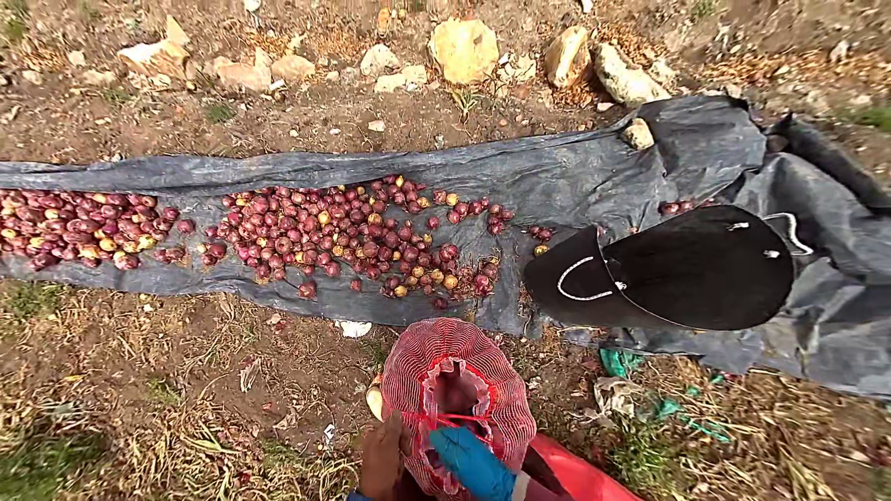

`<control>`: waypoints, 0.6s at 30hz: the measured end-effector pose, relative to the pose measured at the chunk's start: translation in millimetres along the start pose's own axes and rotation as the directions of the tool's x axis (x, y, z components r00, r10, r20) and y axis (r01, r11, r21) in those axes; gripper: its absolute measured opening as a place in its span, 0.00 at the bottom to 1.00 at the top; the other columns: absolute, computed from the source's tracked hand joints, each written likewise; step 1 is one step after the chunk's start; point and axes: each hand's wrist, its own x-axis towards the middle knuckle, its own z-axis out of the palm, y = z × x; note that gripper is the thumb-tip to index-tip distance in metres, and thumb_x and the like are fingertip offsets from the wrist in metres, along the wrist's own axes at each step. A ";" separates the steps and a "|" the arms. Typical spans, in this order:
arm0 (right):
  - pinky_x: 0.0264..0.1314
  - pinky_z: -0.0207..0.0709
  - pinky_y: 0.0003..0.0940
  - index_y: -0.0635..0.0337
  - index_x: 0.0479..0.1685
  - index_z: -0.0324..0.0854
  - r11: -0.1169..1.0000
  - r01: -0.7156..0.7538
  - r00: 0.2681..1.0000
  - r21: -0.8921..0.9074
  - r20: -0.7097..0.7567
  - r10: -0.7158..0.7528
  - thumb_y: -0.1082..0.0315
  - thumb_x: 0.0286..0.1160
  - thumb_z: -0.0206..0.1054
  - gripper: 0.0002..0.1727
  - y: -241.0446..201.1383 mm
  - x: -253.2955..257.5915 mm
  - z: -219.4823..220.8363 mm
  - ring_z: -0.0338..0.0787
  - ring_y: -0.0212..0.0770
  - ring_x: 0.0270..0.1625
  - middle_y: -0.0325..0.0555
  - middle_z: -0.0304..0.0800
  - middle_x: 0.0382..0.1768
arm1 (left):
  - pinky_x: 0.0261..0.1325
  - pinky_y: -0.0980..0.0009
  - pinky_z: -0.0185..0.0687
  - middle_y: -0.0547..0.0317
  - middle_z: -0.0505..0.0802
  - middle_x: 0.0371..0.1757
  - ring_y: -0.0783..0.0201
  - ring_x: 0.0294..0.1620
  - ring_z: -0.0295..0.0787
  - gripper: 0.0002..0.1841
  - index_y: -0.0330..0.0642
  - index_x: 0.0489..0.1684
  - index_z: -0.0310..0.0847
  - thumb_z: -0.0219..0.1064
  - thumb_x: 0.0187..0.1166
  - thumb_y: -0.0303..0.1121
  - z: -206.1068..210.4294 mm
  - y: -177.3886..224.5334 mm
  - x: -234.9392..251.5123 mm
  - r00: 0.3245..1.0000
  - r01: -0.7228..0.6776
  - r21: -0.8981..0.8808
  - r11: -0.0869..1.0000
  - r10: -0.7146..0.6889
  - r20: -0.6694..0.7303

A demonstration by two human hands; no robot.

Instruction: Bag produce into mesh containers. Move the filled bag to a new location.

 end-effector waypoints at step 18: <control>0.39 0.85 0.38 0.50 0.65 0.85 0.994 -0.053 0.982 0.099 -0.173 0.070 0.34 0.86 0.47 0.34 90.8 -73.7 -115.8 0.91 0.36 0.39 0.39 0.94 0.54 | 0.57 0.38 0.83 0.42 0.93 0.38 0.44 0.47 0.92 0.36 0.35 0.38 0.89 0.42 0.91 0.57 168.5 -65.0 -44.2 0.982 -0.045 0.543 0.839 -0.063 0.179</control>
